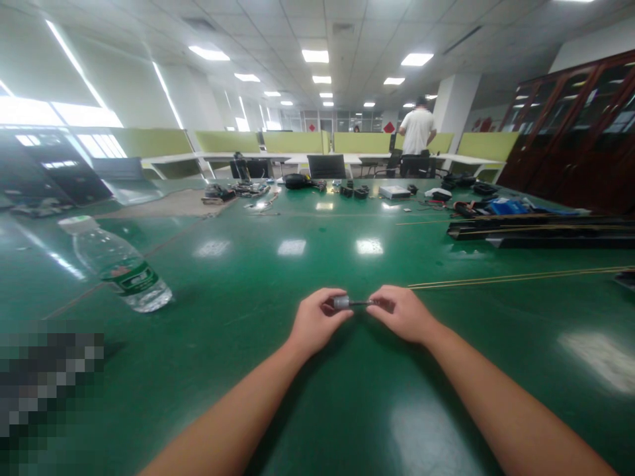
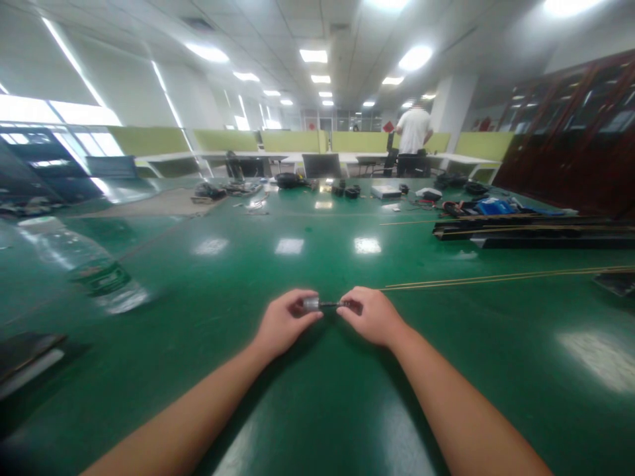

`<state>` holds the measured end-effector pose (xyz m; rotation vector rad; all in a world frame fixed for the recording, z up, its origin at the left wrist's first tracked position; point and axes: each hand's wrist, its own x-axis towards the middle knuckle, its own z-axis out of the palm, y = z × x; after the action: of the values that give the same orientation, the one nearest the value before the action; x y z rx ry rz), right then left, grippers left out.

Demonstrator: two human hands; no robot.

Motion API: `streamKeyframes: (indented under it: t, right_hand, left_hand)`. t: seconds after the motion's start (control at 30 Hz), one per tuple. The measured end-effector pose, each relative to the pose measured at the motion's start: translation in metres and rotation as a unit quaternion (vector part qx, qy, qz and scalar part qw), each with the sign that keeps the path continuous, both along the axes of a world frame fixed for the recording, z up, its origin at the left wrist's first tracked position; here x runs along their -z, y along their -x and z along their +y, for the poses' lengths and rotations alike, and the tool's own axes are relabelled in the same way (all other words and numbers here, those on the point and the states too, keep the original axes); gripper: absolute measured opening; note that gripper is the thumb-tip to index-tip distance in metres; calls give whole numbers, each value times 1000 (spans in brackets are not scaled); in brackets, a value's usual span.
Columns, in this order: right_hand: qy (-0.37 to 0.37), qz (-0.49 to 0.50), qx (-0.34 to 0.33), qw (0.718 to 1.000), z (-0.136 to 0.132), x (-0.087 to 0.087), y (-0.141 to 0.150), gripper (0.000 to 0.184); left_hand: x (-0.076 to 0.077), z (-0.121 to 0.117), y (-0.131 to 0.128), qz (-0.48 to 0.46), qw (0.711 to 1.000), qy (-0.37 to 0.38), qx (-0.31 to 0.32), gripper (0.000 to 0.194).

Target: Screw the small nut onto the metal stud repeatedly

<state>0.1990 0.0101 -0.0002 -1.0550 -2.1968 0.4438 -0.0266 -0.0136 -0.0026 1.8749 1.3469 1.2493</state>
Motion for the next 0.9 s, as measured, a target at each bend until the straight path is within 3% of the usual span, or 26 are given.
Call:
streamKeyframes:
  t: [0.4, 0.63, 0.8, 0.9]
  right_hand:
    - [0, 8, 9, 1000, 2, 1, -1, 12]
    - [11, 0, -9, 1000, 3, 5, 4, 12]
    - [18, 5, -13, 1000, 4, 5, 4, 13]
    - [24, 5, -7, 1000, 5, 6, 5, 13]
  left_hand:
    - [-8, 4, 5, -70, 994, 53, -60, 34]
    - [-2, 11, 19, -180, 972, 96, -116, 63]
    - [-33, -13, 52, -202, 965, 123, -114, 61]
    - [-54, -49, 89, -112, 974, 135, -146, 56]
